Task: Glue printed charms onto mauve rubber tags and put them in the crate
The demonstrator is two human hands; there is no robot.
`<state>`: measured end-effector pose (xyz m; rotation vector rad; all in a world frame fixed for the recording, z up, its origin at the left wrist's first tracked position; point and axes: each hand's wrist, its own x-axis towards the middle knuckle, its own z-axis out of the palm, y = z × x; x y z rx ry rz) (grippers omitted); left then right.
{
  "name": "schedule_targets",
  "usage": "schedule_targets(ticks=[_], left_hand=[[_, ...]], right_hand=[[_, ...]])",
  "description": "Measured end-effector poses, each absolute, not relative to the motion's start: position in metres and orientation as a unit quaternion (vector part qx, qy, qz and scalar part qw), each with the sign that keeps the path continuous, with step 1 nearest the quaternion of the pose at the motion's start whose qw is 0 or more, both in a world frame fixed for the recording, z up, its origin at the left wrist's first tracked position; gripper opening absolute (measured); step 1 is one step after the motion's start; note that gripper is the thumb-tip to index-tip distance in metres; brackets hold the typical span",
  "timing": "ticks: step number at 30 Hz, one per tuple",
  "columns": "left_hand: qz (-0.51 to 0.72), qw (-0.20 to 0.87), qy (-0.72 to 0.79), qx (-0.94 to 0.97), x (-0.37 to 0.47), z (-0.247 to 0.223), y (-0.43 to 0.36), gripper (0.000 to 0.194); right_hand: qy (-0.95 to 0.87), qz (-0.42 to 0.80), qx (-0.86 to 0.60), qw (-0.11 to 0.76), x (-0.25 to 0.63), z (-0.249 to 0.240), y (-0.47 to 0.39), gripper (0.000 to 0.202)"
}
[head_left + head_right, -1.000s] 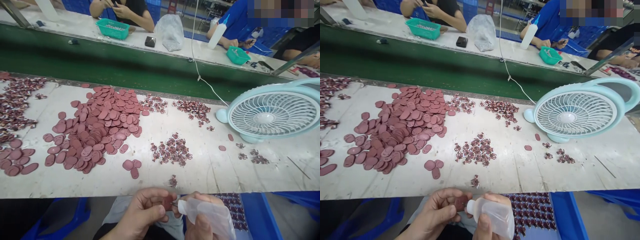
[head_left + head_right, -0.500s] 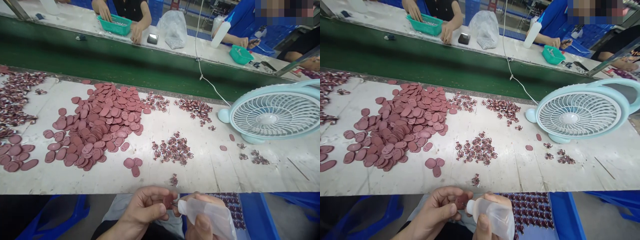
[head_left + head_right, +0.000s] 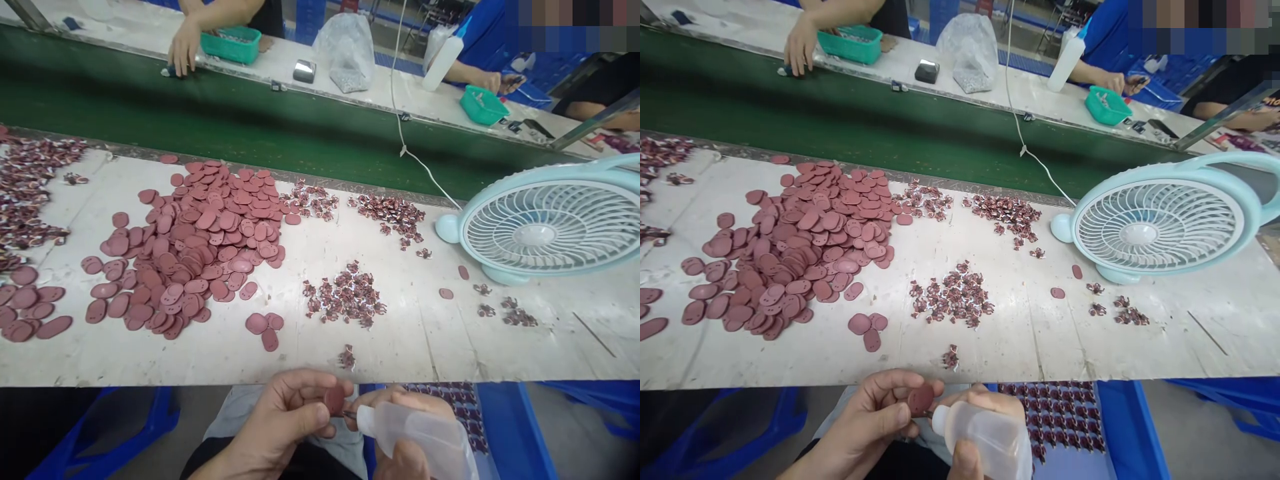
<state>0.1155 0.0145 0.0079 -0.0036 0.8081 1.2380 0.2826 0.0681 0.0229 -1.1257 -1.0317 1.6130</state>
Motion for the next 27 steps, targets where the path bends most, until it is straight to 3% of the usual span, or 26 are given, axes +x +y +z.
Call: schedule_targets(ticks=[3, 7, 11, 14, 17, 20, 24, 27], left_hand=[[0.562, 0.737, 0.375, -0.009, 0.114, 0.011, 0.015, 0.028], [0.567, 0.733, 0.377, -0.010, 0.109, 0.010, 0.012, 0.024], [0.568, 0.718, 0.402, -0.026, 0.101, 0.012, 0.011, 0.020], [0.571, 0.705, 0.419, -0.034, 0.095, 0.015, 0.011, 0.023], [0.574, 0.692, 0.436, -0.042, 0.091, 0.017, 0.011, 0.025], [0.571, 0.688, 0.446, -0.040, 0.089, 0.018, 0.012, 0.026], [0.570, 0.688, 0.449, -0.029, 0.092, 0.018, 0.013, 0.026], [0.582, 0.672, 0.456, -0.026, 0.096, 0.019, 0.013, 0.025]], right_hand=[[-0.315, 0.709, -0.412, 0.478, 0.288, 0.022, 0.090, 0.032], [-0.082, 0.833, -0.294, 0.461, 0.301, 0.012, 0.136, 0.028], [-0.085, 0.870, -0.197, 0.445, 0.318, -0.009, 0.163, 0.025], [-0.101, 0.857, -0.214, 0.457, 0.322, -0.008, 0.153, 0.038], [-0.262, 0.777, -0.370, 0.436, 0.315, 0.001, 0.130, 0.046], [-0.491, 0.625, -0.508, 0.332, 0.301, 0.002, 0.113, 0.023], [-0.734, 0.363, -0.549, 0.167, 0.281, -0.004, 0.110, 0.023], [-0.777, 0.336, -0.521, 0.108, 0.278, -0.001, 0.113, 0.023]])
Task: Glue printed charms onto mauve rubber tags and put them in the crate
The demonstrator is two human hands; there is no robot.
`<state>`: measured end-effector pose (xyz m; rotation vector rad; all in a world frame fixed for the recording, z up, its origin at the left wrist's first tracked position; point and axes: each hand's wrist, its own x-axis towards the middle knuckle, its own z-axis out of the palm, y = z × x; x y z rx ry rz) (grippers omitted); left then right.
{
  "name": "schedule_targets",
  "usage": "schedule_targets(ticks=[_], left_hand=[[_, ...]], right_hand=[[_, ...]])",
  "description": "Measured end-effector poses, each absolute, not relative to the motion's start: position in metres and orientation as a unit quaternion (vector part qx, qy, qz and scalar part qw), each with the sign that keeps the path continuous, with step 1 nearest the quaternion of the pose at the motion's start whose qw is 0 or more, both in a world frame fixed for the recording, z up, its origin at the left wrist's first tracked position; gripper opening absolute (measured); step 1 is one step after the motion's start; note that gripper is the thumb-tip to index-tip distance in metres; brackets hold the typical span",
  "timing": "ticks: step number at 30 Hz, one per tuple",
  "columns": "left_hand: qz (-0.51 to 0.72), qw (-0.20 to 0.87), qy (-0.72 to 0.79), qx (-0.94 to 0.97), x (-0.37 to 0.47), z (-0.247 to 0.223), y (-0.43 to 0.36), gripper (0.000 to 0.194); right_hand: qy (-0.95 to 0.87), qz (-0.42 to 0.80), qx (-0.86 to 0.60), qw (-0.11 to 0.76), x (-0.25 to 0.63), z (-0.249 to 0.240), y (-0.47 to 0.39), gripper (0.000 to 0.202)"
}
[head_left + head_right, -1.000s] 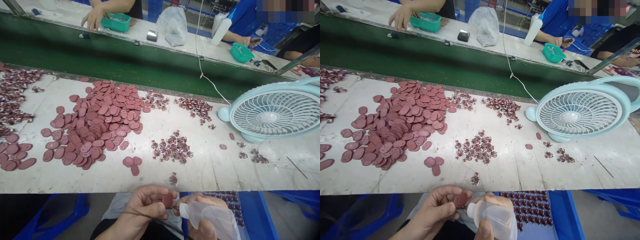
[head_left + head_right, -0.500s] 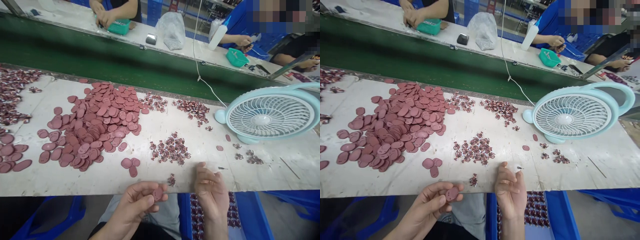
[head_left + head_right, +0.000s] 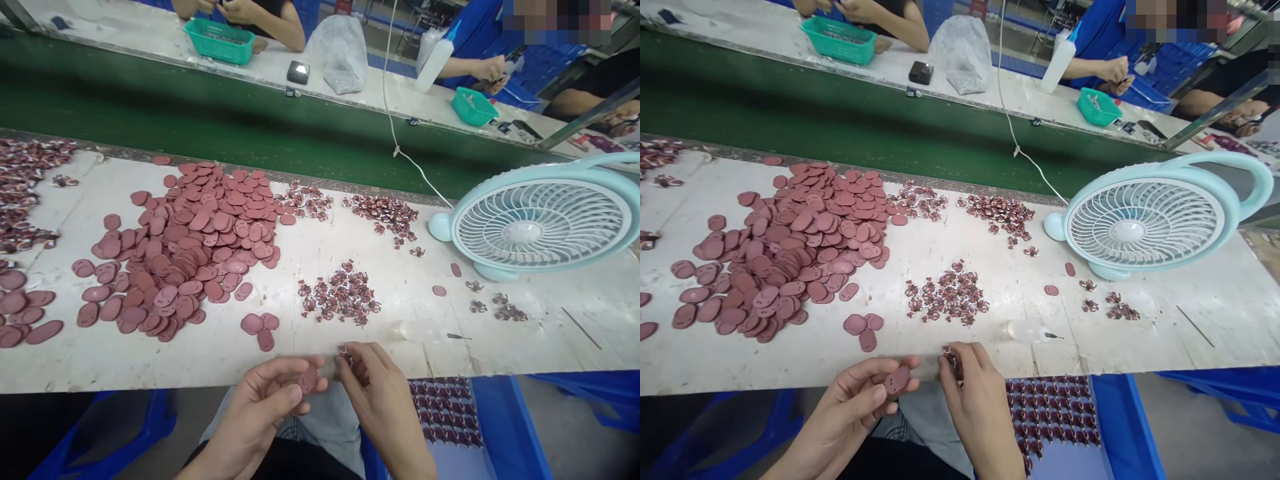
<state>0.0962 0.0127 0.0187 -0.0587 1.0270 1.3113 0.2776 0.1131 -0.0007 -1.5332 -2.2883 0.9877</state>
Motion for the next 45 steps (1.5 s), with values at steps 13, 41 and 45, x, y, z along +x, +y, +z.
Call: schedule_targets(ticks=[13, 41, 45], left_hand=[[0.586, 0.657, 0.474, 0.018, 0.111, 0.013, 0.012, 0.028], [0.558, 0.634, 0.512, 0.156, 0.108, 0.013, 0.013, 0.005], [0.546, 0.623, 0.532, 0.175, 0.107, 0.016, 0.011, 0.005]], right_hand=[[-0.553, 0.645, -0.441, 0.289, 0.286, 0.030, 0.096, 0.012], [-0.658, 0.550, -0.442, 0.263, 0.275, 0.038, 0.088, 0.004], [-0.684, 0.538, -0.427, 0.247, 0.278, 0.040, 0.091, 0.002]])
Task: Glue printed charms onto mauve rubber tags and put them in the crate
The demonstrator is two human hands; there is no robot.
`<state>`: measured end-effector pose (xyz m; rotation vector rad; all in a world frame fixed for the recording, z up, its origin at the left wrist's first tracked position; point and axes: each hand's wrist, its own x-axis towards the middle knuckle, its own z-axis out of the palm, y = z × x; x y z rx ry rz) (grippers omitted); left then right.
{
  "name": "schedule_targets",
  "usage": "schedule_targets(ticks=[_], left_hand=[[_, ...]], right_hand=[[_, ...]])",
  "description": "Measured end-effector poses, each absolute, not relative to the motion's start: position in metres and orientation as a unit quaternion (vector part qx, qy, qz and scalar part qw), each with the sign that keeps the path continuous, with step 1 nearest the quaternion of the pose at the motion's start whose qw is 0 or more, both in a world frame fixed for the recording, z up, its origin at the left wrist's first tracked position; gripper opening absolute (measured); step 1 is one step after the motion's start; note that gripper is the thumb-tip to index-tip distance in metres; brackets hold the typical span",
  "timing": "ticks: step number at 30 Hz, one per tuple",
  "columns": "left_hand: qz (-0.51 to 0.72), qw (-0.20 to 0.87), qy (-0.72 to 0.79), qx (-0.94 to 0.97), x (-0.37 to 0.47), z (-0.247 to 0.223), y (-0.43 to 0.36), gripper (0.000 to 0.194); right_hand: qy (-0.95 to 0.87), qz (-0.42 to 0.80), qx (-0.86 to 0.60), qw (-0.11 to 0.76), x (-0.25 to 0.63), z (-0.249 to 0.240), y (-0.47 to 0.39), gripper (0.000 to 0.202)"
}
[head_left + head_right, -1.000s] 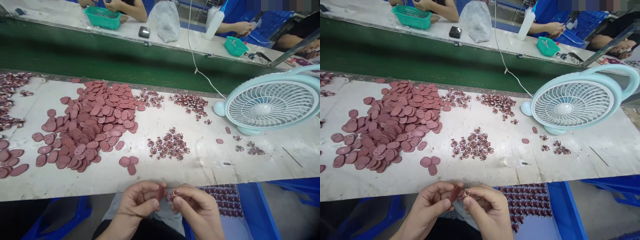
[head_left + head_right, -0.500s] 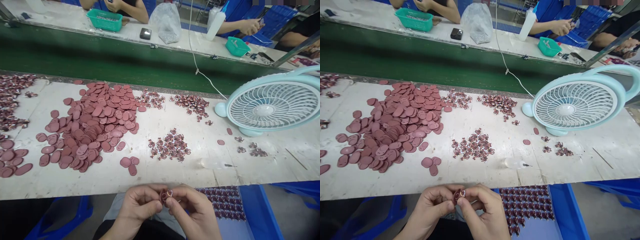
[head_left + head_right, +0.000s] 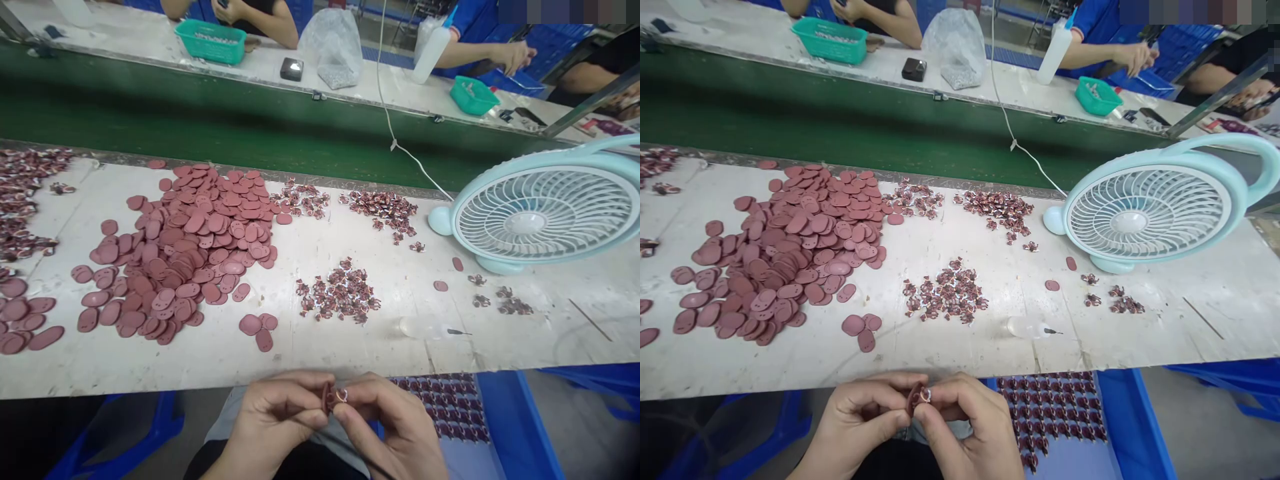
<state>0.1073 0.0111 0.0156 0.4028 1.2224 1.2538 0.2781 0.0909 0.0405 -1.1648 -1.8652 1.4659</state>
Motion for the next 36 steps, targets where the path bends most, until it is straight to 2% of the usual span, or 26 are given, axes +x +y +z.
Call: schedule_targets(ticks=[7, 18, 26, 28, 31, 33, 36], left_hand=[[0.556, 0.619, 0.532, 0.156, 0.109, 0.018, 0.012, 0.007], [0.560, 0.598, 0.551, 0.160, 0.111, 0.023, 0.014, 0.008], [0.551, 0.539, 0.578, 0.266, 0.107, 0.016, 0.010, 0.006], [0.536, 0.489, 0.605, 0.329, 0.091, 0.016, 0.008, 0.007], [0.478, 0.316, 0.688, 0.446, 0.056, 0.014, 0.011, 0.017], [0.388, 0.221, 0.718, 0.533, 0.032, 0.010, 0.017, 0.021], [0.247, 0.147, 0.737, 0.612, 0.013, 0.002, 0.031, 0.024]], right_hand=[[-0.592, 0.594, -0.452, 0.305, 0.269, 0.036, 0.083, 0.003], [-0.541, 0.615, -0.476, 0.320, 0.266, 0.033, 0.077, 0.005], [-0.401, 0.714, -0.466, 0.336, 0.277, 0.022, 0.077, 0.015], [-0.384, 0.706, -0.476, 0.356, 0.296, 0.014, 0.077, 0.017], [-0.355, 0.644, -0.551, 0.396, 0.339, 0.000, 0.079, 0.021], [-0.333, 0.597, -0.603, 0.410, 0.371, -0.009, 0.081, 0.024], [-0.297, 0.548, -0.659, 0.420, 0.410, -0.021, 0.080, 0.024]])
